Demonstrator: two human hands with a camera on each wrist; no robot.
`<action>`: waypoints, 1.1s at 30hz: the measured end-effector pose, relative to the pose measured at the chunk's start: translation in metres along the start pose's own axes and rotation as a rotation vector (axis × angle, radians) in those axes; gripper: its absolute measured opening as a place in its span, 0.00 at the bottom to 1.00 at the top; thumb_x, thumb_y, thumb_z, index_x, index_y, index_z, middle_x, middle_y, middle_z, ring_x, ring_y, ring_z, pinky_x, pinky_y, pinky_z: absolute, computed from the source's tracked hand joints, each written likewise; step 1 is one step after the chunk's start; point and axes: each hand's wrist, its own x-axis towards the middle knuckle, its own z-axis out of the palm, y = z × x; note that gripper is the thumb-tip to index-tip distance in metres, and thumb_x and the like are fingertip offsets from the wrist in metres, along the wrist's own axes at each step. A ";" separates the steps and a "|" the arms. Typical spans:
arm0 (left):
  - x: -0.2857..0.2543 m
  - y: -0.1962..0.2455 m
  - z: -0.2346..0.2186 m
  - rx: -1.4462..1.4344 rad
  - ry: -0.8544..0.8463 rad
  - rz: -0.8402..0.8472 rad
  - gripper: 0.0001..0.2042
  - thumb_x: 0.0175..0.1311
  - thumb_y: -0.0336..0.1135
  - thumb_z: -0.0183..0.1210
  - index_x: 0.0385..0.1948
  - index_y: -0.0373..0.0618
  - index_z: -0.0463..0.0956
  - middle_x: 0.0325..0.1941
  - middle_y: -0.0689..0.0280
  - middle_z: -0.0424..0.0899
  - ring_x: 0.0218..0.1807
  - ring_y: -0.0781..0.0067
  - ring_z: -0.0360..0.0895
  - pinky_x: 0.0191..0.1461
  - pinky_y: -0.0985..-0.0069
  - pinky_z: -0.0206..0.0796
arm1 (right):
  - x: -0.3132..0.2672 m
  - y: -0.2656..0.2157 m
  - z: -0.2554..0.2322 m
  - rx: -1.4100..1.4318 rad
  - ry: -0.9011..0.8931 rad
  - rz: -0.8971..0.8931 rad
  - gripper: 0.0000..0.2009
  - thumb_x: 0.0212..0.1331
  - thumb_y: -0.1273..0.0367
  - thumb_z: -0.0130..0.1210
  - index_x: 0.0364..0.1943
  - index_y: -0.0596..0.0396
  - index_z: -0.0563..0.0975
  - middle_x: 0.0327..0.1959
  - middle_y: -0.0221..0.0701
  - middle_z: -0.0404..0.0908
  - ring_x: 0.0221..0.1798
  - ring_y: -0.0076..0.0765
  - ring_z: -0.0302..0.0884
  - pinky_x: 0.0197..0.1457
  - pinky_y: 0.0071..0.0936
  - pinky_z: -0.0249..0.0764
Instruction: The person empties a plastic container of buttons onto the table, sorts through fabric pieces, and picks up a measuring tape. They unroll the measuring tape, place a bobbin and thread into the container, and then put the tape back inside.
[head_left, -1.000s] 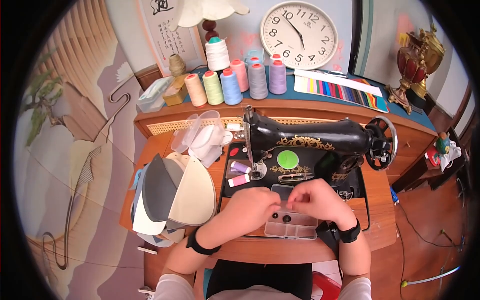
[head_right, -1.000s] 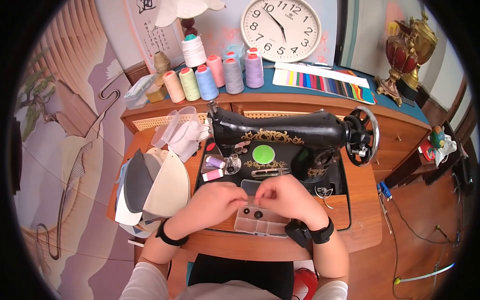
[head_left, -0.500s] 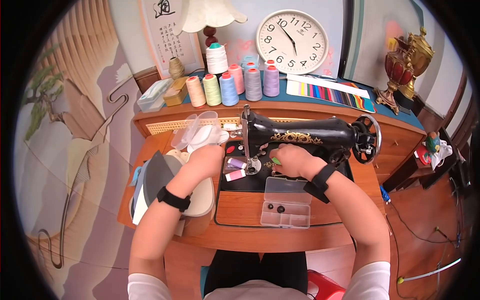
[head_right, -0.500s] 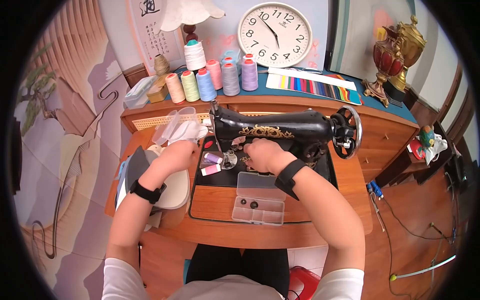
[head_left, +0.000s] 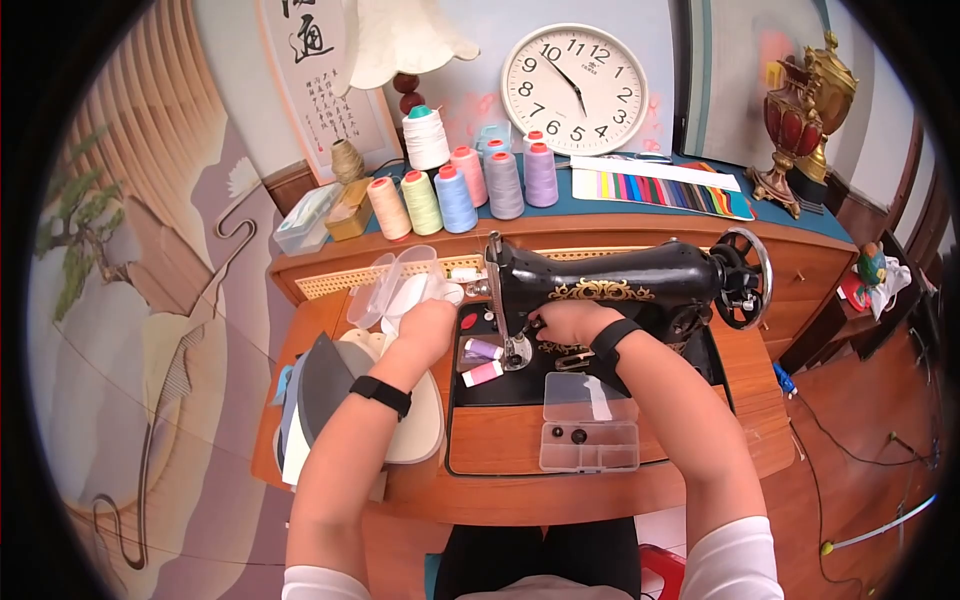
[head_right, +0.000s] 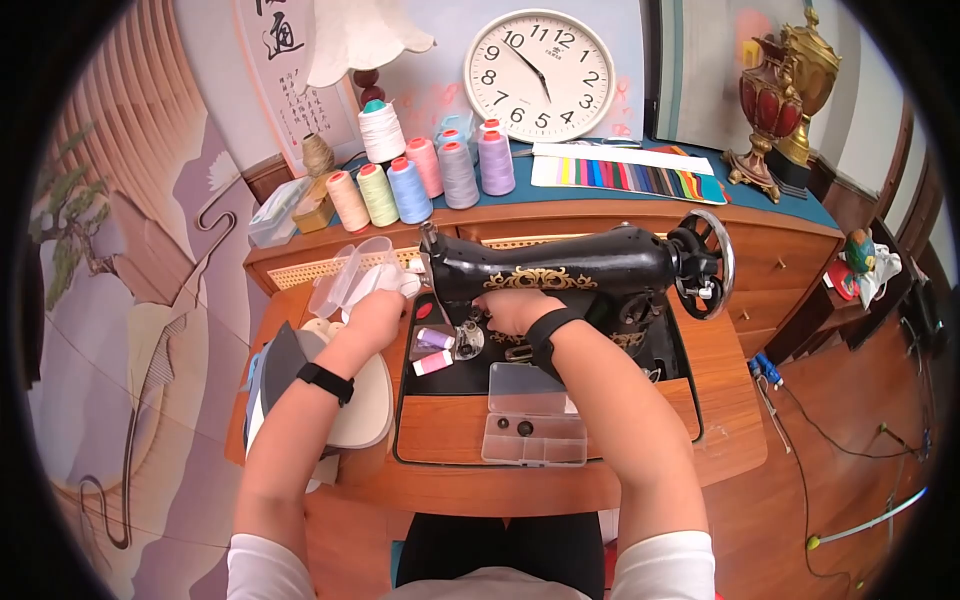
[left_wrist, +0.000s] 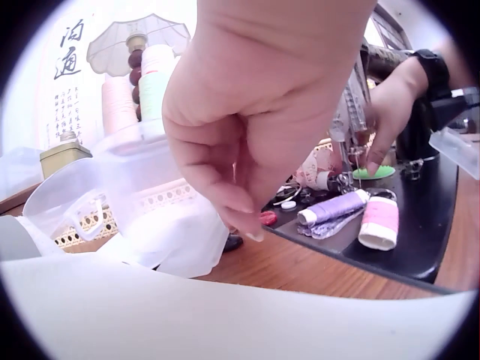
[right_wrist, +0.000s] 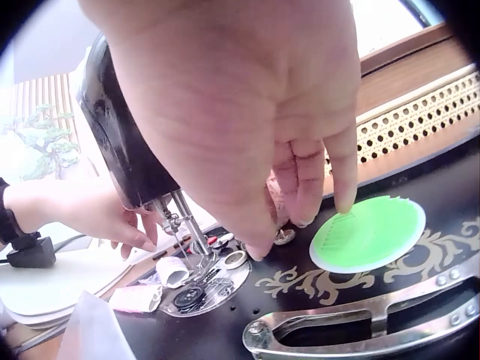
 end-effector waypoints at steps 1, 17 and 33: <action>-0.001 0.002 0.002 0.000 -0.001 0.001 0.08 0.53 0.23 0.53 0.30 0.39 0.82 0.36 0.51 0.84 0.41 0.52 0.82 0.44 0.64 0.75 | -0.002 -0.005 -0.003 0.001 -0.001 0.001 0.21 0.57 0.61 0.56 0.55 0.44 0.75 0.51 0.37 0.79 0.54 0.44 0.76 0.56 0.34 0.71; 0.002 0.022 0.023 0.256 -0.038 -0.091 0.07 0.54 0.27 0.55 0.31 0.44 0.82 0.34 0.58 0.85 0.40 0.61 0.84 0.40 0.70 0.76 | 0.010 0.003 0.015 0.019 0.124 0.118 0.15 0.62 0.59 0.47 0.49 0.42 0.78 0.46 0.33 0.81 0.49 0.43 0.78 0.51 0.35 0.73; 0.009 0.025 0.030 0.269 -0.030 -0.068 0.07 0.54 0.28 0.57 0.29 0.47 0.84 0.37 0.59 0.85 0.40 0.63 0.84 0.41 0.70 0.76 | -0.001 -0.017 -0.012 -0.006 -0.117 0.121 0.24 0.55 0.72 0.51 0.59 0.41 0.72 0.52 0.35 0.79 0.53 0.45 0.77 0.55 0.36 0.72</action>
